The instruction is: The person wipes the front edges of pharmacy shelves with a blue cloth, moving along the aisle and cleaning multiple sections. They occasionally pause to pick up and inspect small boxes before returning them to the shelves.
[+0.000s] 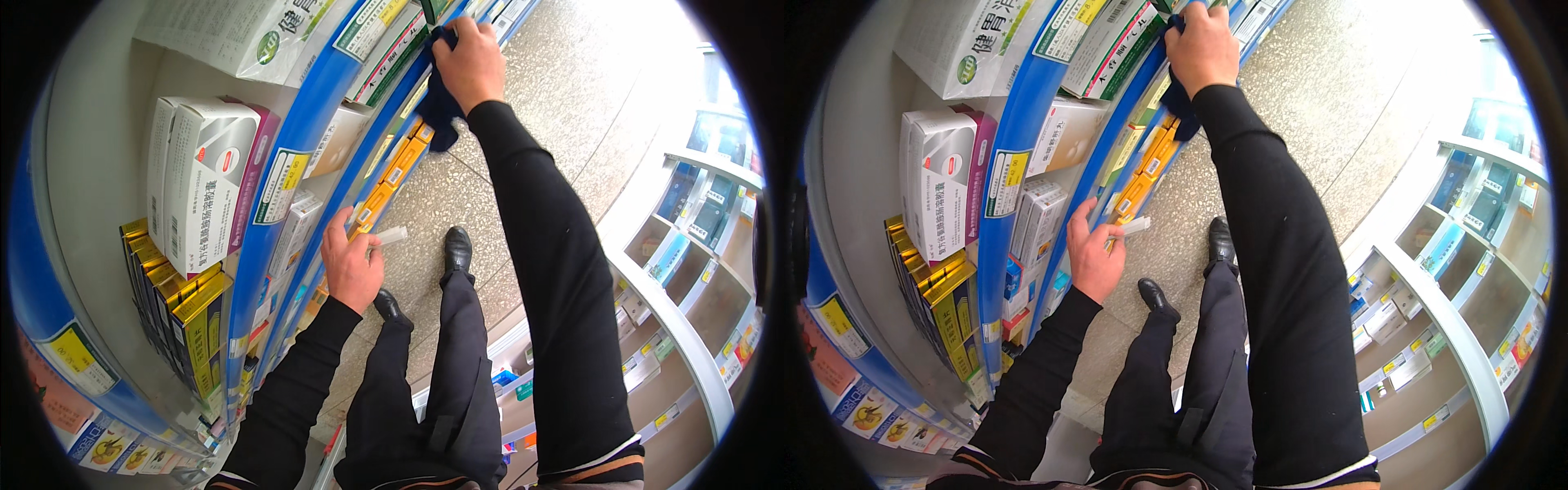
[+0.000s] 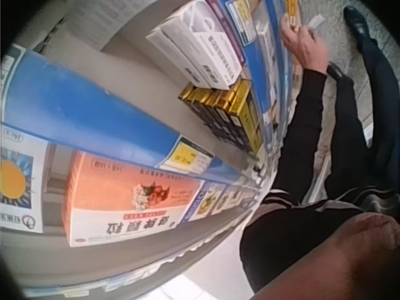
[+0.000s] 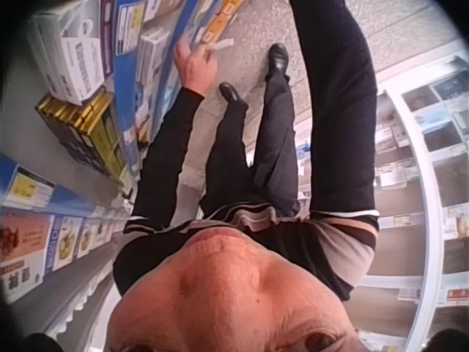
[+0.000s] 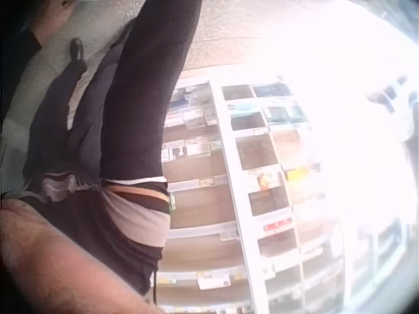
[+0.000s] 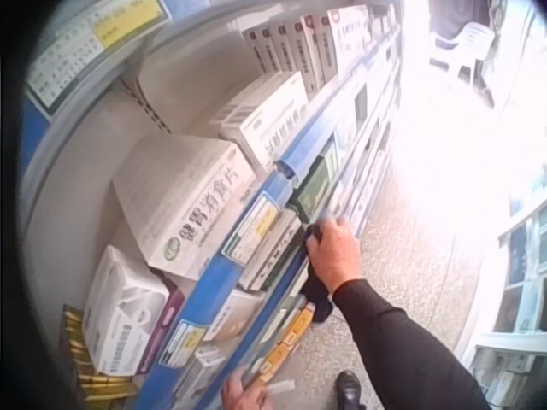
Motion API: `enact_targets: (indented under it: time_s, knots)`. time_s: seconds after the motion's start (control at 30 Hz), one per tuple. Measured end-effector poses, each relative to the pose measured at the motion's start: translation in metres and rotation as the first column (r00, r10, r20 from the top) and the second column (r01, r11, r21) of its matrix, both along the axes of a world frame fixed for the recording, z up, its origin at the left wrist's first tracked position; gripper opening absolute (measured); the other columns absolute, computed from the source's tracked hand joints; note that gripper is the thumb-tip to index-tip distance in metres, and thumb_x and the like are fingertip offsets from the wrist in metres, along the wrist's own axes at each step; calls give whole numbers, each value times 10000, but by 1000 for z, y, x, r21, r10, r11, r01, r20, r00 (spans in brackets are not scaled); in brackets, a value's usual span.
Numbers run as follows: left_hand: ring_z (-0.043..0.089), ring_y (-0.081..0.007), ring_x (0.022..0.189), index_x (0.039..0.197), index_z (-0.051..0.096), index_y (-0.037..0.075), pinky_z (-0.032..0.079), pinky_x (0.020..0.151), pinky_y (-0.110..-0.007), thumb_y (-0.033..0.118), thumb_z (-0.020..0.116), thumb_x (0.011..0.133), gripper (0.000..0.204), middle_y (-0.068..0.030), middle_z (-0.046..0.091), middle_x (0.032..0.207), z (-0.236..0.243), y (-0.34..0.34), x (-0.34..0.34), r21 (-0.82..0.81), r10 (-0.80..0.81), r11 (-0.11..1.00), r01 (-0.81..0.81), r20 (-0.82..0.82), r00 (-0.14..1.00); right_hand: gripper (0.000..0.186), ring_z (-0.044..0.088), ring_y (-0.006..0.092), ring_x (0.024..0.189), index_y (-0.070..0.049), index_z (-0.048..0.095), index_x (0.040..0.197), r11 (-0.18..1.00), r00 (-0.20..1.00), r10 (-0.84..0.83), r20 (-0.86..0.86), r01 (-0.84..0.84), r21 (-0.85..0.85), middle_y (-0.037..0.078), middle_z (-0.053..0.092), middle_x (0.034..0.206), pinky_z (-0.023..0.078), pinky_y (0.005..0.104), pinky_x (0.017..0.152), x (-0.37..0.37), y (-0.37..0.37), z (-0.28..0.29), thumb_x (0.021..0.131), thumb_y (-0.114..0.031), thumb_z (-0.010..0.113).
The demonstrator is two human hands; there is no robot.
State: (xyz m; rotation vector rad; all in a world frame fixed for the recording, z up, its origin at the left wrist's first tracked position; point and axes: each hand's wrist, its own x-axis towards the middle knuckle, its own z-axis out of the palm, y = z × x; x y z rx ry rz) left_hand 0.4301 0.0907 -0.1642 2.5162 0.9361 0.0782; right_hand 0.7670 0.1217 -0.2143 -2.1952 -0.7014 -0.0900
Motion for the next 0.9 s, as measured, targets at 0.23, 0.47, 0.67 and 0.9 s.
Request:
enact_targets:
  time_s: [0.23, 0.47, 0.67, 0.9]
  knots:
    - [449, -442, 1339, 858, 676, 72, 364, 1095, -539, 11, 782, 746, 165, -211, 477, 1424, -1, -3, -1, -6, 20, 1000, -20, 3, 1000, 252, 684, 392, 844, -126, 693, 1108, 998, 998, 55, -43, -54, 9, 151, 624, 1019, 572, 479, 756, -40, -10, -3, 895, -260, 711]
    - [448, -443, 1339, 871, 671, 70, 359, 1098, -538, 13, 779, 755, 168, -211, 474, 1430, 0, -2, -1, -10, 6, 1000, -6, -6, 1000, 155, 683, 379, 768, -98, 657, 975, 979, 973, 201, 112, -195, -60, 160, 591, 994, 583, 473, 678, -19, -11, -3, 891, -223, 688]
    - [462, -445, 1332, 842, 668, 51, 367, 1108, -500, -5, 781, 756, 153, -239, 490, 1433, 2, -3, 2, -3, 23, 1000, -23, 7, 1000, 120, 675, 376, 748, -73, 629, 920, 990, 983, 144, 115, -143, -16, 162, 579, 985, 591, 465, 678, -33, -10, -1, 891, -182, 671]
    - [454, -435, 1329, 851, 672, 62, 369, 1084, -531, 5, 782, 748, 162, -203, 480, 1424, 1, -3, -1, -21, 13, 1000, -12, 17, 1000, 101, 669, 327, 726, -60, 575, 838, 882, 878, 471, 89, -472, -7, 145, 511, 911, 577, 438, 624, -95, -35, -3, 819, -79, 672]
